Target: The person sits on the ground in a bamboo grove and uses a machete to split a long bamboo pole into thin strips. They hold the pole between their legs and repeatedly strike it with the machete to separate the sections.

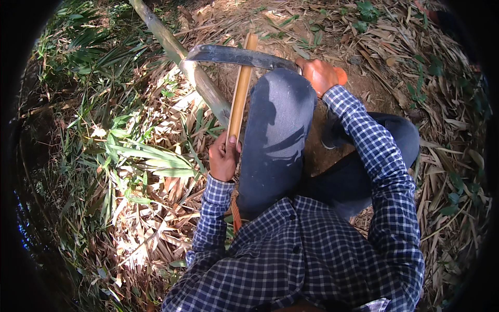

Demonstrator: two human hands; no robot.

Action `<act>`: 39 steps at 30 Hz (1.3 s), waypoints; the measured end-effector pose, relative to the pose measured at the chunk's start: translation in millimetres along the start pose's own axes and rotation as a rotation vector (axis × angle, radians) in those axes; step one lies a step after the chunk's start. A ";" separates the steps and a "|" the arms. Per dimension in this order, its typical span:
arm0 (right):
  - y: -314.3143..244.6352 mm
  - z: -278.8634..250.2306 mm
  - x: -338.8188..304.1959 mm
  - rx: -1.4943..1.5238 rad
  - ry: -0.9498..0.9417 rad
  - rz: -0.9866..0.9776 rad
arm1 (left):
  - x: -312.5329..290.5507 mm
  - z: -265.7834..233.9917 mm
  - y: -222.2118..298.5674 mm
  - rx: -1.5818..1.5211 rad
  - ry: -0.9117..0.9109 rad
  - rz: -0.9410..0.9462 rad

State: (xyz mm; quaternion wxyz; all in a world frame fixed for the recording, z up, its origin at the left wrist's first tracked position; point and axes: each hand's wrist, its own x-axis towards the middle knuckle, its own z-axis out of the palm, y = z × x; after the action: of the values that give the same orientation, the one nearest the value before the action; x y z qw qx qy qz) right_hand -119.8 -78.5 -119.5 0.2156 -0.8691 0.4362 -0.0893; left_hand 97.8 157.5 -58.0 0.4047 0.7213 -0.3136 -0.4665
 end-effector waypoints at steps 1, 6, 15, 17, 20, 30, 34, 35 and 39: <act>-0.3 -0.2 1.0 -0.008 -0.010 -0.006 | 3.4 -2.4 1.7 0.020 -0.016 0.007; 1.4 2.6 4.0 -0.009 0.022 -0.042 | 81.8 14.7 28.3 0.084 -0.027 0.098; 5.7 0.2 3.8 -0.010 -0.060 -0.016 | 137.2 45.5 49.9 0.123 -0.003 0.164; 4.1 -0.7 3.2 -0.049 -0.032 -0.030 | 125.2 43.3 47.0 0.031 -0.034 0.148; 0.0 -4.7 3.8 -0.075 -0.018 -0.036 | 105.8 39.9 47.5 -0.025 -0.025 0.130; 5.1 -0.1 3.2 -0.028 -0.035 0.016 | 25.0 14.1 23.5 0.043 0.007 0.080; 0.4 -6.0 2.7 -0.020 -0.055 0.026 | -15.6 0.0 10.0 0.075 0.027 0.041; 1.3 -4.3 2.5 -0.023 -0.052 0.025 | -25.9 -2.9 7.9 0.098 0.030 0.027; -0.9 -5.1 2.7 -0.014 -0.043 0.000 | -59.9 -18.6 -1.2 0.046 -0.005 -0.089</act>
State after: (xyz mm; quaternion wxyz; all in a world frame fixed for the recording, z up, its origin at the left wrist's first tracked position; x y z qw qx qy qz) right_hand -119.3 -81.7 -114.6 0.2187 -0.8724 0.4319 -0.0675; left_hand 93.0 213.2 -29.5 0.3660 0.7425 -0.2927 -0.4787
